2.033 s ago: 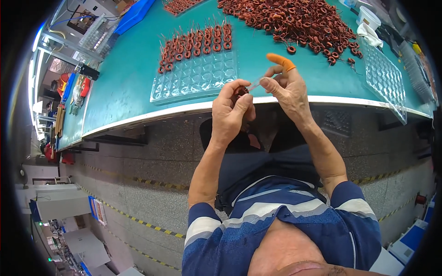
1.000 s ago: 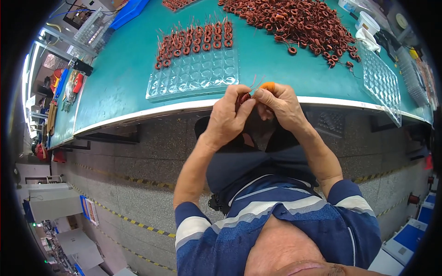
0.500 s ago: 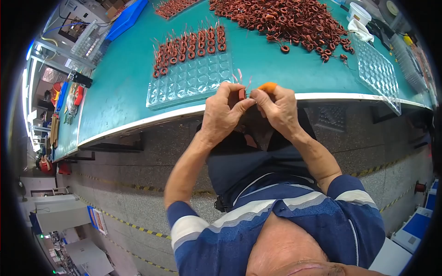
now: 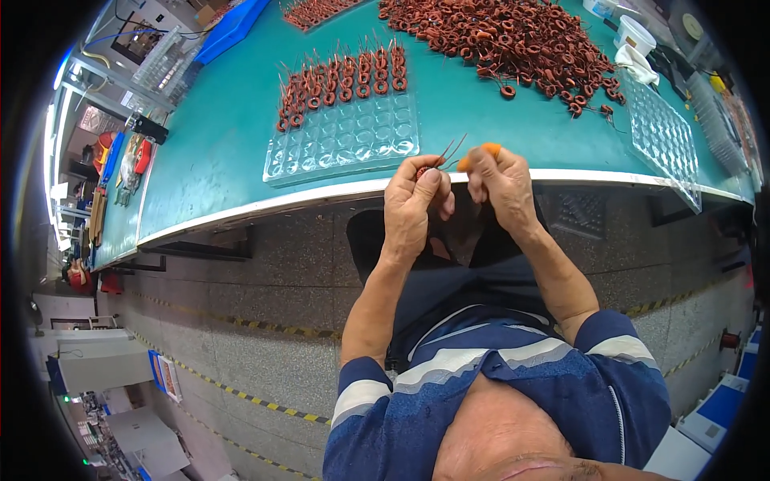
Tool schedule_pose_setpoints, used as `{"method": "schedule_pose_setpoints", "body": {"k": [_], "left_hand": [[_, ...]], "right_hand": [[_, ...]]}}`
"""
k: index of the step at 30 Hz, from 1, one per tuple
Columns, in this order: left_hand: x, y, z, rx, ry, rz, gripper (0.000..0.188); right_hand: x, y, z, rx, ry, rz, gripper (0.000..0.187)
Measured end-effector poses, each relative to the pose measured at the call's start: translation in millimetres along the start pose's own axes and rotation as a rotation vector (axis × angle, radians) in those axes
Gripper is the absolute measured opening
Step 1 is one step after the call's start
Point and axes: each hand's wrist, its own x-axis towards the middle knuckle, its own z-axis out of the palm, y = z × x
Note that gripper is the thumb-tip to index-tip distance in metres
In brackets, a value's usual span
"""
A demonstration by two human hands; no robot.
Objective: Inspecting and arranging small wire-wound coils into a plastic tray on a workbench.
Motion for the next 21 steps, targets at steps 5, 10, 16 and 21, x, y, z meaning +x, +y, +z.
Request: {"method": "schedule_pose_setpoints", "body": {"k": [5,10,16,21], "left_hand": [[-5.7,-3.7,1.7,-0.091,0.009,-0.015,0.024],[-9.7,-9.5,3.7,-0.152,0.014,0.056,0.021],[-13.1,-14.4,4.7,-0.263,0.038,0.202,0.02],[-8.4,-6.3,-18.3,-0.133,0.09,0.247,0.024]], "right_hand": [[2.7,2.9,4.2,0.123,-0.041,-0.115,0.03],[4.5,-1.4,7.4,0.005,-0.007,-0.08,0.021],[9.5,-0.6,7.4,0.378,-0.128,0.22,0.023],[36.1,-1.6,-3.5,-0.119,-0.106,-0.134,0.024]]}}
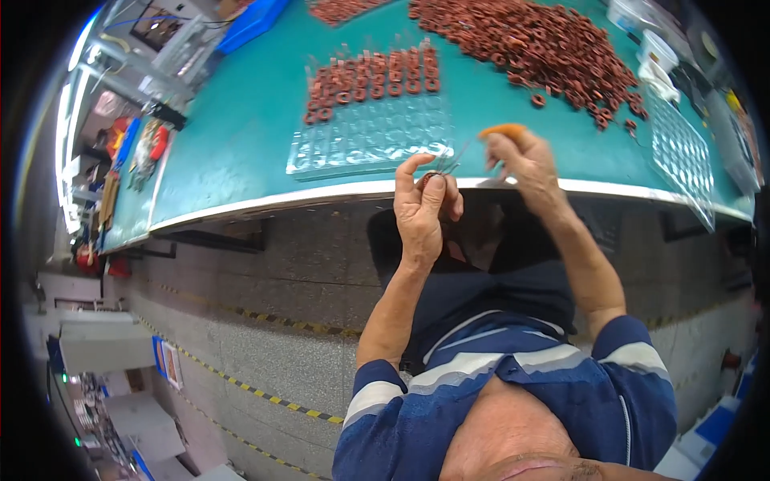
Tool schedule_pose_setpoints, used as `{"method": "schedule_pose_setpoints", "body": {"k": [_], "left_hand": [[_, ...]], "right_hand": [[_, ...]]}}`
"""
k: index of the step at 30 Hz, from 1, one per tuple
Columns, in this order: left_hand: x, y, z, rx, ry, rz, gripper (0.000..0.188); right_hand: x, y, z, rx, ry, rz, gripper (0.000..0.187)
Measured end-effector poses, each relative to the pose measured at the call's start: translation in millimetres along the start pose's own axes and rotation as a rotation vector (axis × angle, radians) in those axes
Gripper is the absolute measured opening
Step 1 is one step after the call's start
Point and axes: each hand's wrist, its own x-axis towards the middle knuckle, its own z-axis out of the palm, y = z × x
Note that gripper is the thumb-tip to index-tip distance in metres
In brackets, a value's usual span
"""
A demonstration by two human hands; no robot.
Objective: Inspecting and arranging small wire-wound coils into a plastic tray on a workbench.
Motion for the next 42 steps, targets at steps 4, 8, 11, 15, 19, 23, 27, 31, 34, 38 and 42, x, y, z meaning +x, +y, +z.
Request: {"method": "schedule_pose_setpoints", "body": {"k": [4,8,11,15,19,23,27,31,34,38,42], "left_hand": [[37.3,41.9,-61.3,0.356,0.179,0.177,0.007],[97.1,71.1,-110.5,1.06,0.307,0.482,0.005],[139.2,70.8,-127.5,1.181,0.271,0.374,0.006],[170.9,52.3,-136.3,1.477,0.17,0.365,0.008],[177.5,45.4,-150.9,1.57,0.152,0.441,0.009],[179.7,44.1,-166.9,1.578,0.128,0.41,0.011],[177.0,44.4,-151.6,1.717,0.16,0.5,0.012],[146.8,42.7,-87.0,1.282,0.138,0.745,0.01],[107.5,18.2,-27.0,0.846,-0.091,0.159,0.028],[73.3,-20.3,23.1,0.23,-0.125,-0.078,0.034],[69.4,-30.4,38.4,0.106,0.102,0.0,0.024]], "right_hand": [[55.7,4.9,-61.0,-1.126,0.188,-0.521,0.042],[83.9,34.4,-92.2,-1.317,0.07,-0.388,0.03],[87.3,48.0,-93.8,-1.331,0.042,-0.595,0.015],[85.9,45.2,-91.2,-1.271,0.075,-0.664,0.01],[85.4,41.4,-91.5,-1.154,0.115,-0.646,0.012],[85.8,43.5,-92.5,-0.991,0.166,-0.697,0.021],[84.7,38.5,-88.9,-0.874,0.171,-0.633,0.032],[83.2,29.2,-70.9,-0.542,0.155,-0.495,0.034],[73.6,24.8,-46.9,-0.293,0.106,-0.398,0.033],[46.2,22.4,-1.9,-0.493,0.114,-0.595,0.029],[28.8,2.2,25.4,-0.826,0.197,-0.932,0.031]]}}
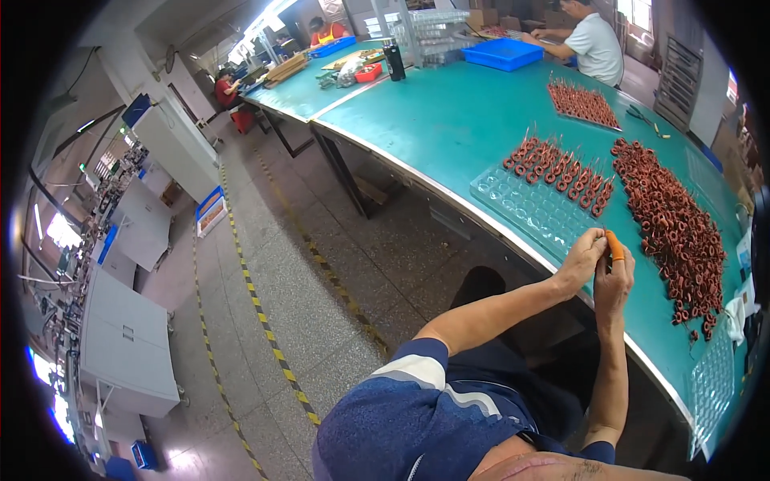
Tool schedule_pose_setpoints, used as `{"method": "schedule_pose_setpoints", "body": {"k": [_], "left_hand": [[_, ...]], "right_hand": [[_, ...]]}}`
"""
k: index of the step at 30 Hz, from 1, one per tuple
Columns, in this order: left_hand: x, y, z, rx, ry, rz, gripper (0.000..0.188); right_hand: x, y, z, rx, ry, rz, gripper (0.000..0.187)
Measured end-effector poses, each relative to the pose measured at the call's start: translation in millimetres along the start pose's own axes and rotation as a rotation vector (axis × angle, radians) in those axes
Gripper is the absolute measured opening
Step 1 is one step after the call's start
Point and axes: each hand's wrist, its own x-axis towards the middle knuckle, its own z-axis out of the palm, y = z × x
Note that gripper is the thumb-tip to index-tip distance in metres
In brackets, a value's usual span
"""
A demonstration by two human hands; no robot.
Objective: Inspecting and arranging small wire-wound coils into a plastic tray on a workbench.
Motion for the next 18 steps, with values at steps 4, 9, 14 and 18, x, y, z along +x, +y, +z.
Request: {"method": "schedule_pose_setpoints", "body": {"k": [4,9,14,18], "left_hand": [[3.8,21.2,-14.9,-0.058,-0.053,-0.117,0.02],[9.4,61.4,-45.2,0.562,-0.208,-0.11,0.027],[3.4,99.0,-37.7,0.684,-0.443,-0.256,0.018],[-9.9,105.8,-28.7,0.515,-0.435,-0.249,0.018]], "right_hand": [[6.7,-11.6,-23.9,0.539,-0.142,0.433,0.043],[19.6,10.5,-38.8,0.395,-0.171,0.345,0.044],[21.7,-9.1,-39.5,0.718,-0.39,0.562,0.025],[26.7,-24.2,-46.7,0.897,-0.27,0.722,0.02]]}}
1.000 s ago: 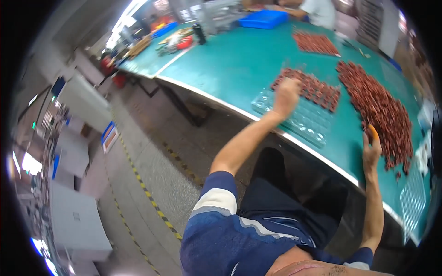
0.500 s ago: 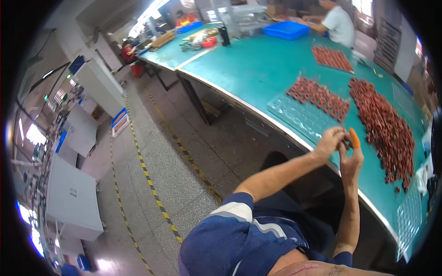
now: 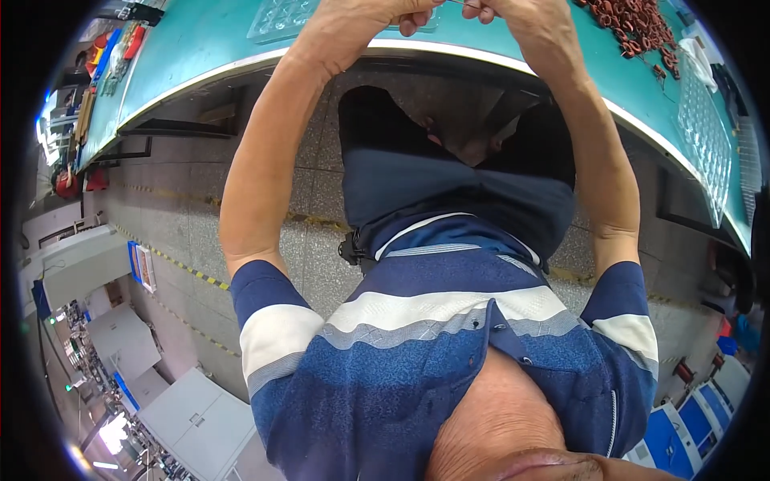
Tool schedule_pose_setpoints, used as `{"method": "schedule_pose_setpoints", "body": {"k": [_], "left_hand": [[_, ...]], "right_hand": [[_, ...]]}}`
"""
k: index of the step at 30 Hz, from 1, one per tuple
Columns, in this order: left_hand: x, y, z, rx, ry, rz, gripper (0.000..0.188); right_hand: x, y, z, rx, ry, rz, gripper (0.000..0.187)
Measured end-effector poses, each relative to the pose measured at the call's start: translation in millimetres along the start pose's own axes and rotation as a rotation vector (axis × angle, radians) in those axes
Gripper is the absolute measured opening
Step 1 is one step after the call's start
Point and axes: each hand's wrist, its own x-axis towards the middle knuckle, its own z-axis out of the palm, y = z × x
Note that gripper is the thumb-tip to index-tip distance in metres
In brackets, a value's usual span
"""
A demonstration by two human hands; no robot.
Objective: Inspecting and arranging small wire-wound coils into a plastic tray on a workbench.
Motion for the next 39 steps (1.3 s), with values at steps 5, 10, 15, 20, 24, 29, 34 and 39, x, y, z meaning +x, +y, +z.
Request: {"method": "schedule_pose_setpoints", "body": {"k": [5,10,15,20,24,29,34,39], "left_hand": [[-3.6,-1.4,6.1,-0.002,0.001,-0.037,0.018],[-16.4,-5.4,11.8,-0.454,-0.093,-0.127,0.026],[1.0,-24.7,27.5,-0.822,-0.339,0.234,0.03],[11.4,-33.8,39.8,-1.246,-0.481,0.164,0.03],[9.0,-27.0,34.8,-0.685,-0.063,0.16,0.027],[5.1,-18.2,41.6,-0.4,0.124,0.14,0.027],[2.4,-23.3,48.3,-0.611,0.114,0.207,0.026],[-6.9,-19.3,43.7,-0.319,0.178,0.144,0.023]], "right_hand": [[0.7,-2.0,-9.8,-0.003,-0.107,0.018,0.023],[-5.6,-9.1,-11.5,0.016,-0.076,-0.065,0.024],[-11.0,-14.2,-11.1,-0.108,-0.042,-0.157,0.026],[-15.9,-9.5,-8.8,-0.538,0.176,-0.734,0.015],[-15.7,-4.7,-6.3,-0.705,0.197,-1.201,0.013],[-9.1,0.1,-8.8,-0.531,0.19,-0.775,0.011],[-5.8,15.3,-7.8,-0.112,0.183,-0.262,0.019],[-14.0,31.3,-6.1,-0.026,0.205,-0.075,0.037]]}}
